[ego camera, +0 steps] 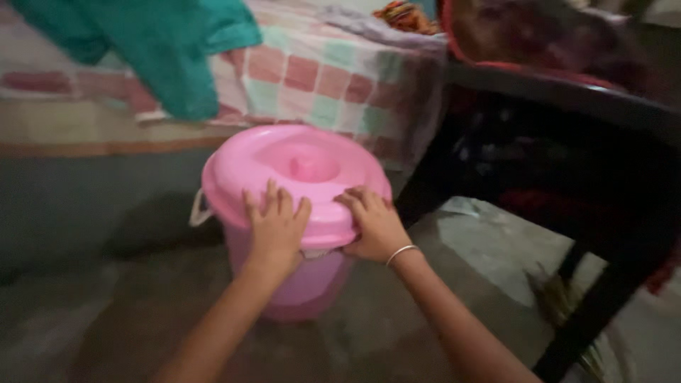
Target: The person cleans a floor area using a hand broom, moving a chair to sweep underneath it and replacing a bucket lid.
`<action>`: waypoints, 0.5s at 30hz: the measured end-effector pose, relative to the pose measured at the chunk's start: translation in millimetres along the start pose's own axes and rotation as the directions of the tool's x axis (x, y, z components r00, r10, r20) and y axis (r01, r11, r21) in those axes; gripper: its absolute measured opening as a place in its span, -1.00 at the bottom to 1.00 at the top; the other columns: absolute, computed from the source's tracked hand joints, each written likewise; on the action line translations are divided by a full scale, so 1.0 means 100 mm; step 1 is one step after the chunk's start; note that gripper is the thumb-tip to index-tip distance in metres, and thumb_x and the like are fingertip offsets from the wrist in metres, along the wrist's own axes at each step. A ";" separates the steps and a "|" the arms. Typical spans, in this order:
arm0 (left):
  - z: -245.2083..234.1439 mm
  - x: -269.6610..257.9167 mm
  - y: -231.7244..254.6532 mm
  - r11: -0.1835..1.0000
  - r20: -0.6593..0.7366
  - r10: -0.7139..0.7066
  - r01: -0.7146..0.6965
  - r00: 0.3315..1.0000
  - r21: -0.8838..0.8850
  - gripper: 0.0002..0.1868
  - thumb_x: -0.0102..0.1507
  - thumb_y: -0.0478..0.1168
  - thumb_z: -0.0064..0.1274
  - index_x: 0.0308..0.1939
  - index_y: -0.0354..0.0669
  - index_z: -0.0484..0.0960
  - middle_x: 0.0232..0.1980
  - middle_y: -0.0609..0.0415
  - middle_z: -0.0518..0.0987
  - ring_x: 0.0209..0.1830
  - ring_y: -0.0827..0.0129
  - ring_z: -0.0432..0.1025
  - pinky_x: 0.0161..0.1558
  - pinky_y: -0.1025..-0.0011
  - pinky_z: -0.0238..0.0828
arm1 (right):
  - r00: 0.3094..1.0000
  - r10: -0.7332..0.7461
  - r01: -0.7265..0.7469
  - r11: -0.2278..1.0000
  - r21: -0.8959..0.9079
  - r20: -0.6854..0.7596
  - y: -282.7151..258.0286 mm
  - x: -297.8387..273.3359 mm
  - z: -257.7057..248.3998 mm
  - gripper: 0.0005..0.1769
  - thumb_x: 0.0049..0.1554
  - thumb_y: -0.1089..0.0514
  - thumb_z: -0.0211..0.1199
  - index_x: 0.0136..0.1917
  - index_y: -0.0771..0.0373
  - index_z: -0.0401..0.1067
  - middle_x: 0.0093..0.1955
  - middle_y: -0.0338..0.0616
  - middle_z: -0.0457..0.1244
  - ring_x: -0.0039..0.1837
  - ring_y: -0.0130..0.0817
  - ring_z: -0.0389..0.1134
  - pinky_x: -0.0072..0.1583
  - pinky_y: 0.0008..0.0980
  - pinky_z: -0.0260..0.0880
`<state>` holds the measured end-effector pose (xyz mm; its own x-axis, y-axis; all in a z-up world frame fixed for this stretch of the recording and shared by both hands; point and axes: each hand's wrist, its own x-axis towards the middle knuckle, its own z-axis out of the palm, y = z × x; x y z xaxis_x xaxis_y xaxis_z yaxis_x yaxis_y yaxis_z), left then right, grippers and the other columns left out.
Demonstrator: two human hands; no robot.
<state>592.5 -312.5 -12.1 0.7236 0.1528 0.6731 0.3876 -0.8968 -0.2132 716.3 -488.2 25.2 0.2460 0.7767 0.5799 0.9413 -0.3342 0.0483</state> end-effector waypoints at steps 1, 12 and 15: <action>-0.06 0.02 -0.09 0.994 0.058 0.051 -0.045 0.997 -0.102 -0.21 -0.03 0.13 0.16 0.27 0.04 0.42 0.25 -0.18 0.39 0.41 -0.13 0.17 0.35 -0.42 -0.15 | 0.999 0.017 -0.018 0.999 0.034 0.038 -0.01 0.04 0.00 0.11 -0.46 0.01 0.64 0.36 0.07 0.29 0.39 -0.01 0.16 0.44 0.02 0.15 0.34 0.08 0.19; 0.03 0.36 -0.18 0.896 -0.004 0.098 -0.090 0.995 -0.434 -0.38 0.11 0.33 0.14 -0.10 -0.12 0.56 -0.06 -0.02 0.49 0.03 0.12 0.37 -0.08 0.01 0.28 | 0.969 0.245 -0.244 0.967 -0.079 0.008 -0.33 0.10 0.30 0.09 -0.37 0.05 0.59 0.39 0.10 0.19 0.47 -0.02 0.09 0.57 0.09 0.01 0.32 0.09 0.26; 0.05 0.35 0.11 0.908 -0.060 0.021 -0.044 0.998 -0.416 -0.55 0.19 0.20 0.11 -0.08 -0.03 0.57 -0.02 0.02 0.51 0.07 0.13 0.37 0.10 -0.07 0.25 | 0.958 0.280 -0.271 0.955 -0.119 0.063 -0.31 0.09 0.24 0.06 -0.30 0.11 0.51 0.45 0.13 0.17 0.52 -0.01 0.07 0.60 0.08 -0.03 0.35 0.06 0.26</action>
<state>624.7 -314.9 5.8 0.6962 0.1085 0.7096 0.0827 -0.9941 0.0708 694.6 -457.8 9.1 0.5138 0.6840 0.5178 0.8047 -0.5935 -0.0145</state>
